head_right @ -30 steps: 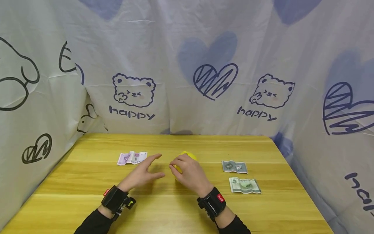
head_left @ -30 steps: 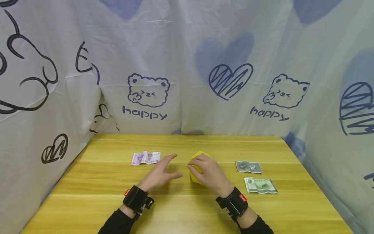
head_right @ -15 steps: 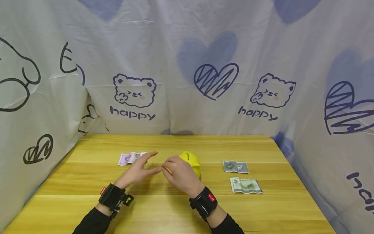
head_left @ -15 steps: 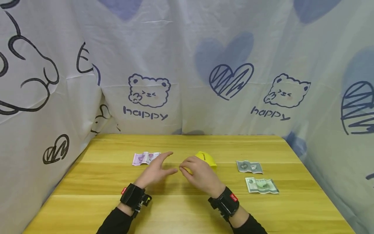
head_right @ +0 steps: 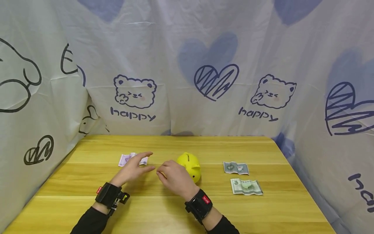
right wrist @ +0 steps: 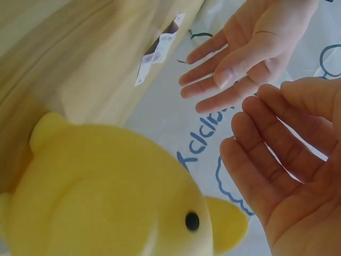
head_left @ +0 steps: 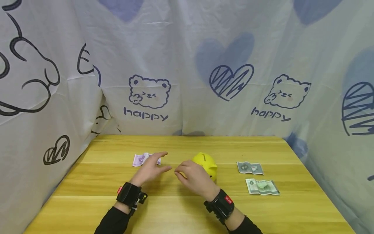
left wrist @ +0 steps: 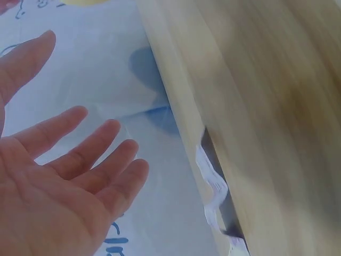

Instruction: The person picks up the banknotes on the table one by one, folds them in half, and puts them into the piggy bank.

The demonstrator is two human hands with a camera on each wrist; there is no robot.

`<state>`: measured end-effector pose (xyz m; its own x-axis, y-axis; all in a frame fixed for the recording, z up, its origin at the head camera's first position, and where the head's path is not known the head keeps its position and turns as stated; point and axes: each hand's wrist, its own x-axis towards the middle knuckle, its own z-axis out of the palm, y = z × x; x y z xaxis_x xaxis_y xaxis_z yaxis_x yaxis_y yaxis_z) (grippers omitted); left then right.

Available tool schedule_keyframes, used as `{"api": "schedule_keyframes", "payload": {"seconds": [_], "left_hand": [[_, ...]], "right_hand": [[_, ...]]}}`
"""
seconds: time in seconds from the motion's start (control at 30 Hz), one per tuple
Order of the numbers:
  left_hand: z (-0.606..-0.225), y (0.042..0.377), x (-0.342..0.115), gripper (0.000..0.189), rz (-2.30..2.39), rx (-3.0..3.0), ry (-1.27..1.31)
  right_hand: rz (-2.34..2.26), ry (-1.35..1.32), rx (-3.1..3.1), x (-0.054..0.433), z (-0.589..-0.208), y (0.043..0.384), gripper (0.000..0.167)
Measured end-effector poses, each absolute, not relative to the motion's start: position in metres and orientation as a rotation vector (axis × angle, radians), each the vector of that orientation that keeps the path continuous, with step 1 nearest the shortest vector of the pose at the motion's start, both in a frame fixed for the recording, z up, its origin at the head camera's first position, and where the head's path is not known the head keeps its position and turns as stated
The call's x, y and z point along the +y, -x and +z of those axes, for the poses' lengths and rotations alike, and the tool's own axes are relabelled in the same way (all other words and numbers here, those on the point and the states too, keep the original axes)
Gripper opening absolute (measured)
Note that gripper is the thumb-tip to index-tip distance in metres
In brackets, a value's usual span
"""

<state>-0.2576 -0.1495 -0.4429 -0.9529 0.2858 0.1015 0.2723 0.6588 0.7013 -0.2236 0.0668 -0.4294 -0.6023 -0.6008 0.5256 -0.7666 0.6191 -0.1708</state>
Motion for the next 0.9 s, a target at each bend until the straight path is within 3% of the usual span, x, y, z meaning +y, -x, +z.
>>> {"api": "schedule_keyframes", "payload": {"seconds": [0.9], "left_hand": [[-0.453,0.275,-0.182,0.056,0.869,3.025,-0.365]], "right_hand": [[0.53,-1.057,-2.684,0.037,-0.446,0.233,0.015]]}}
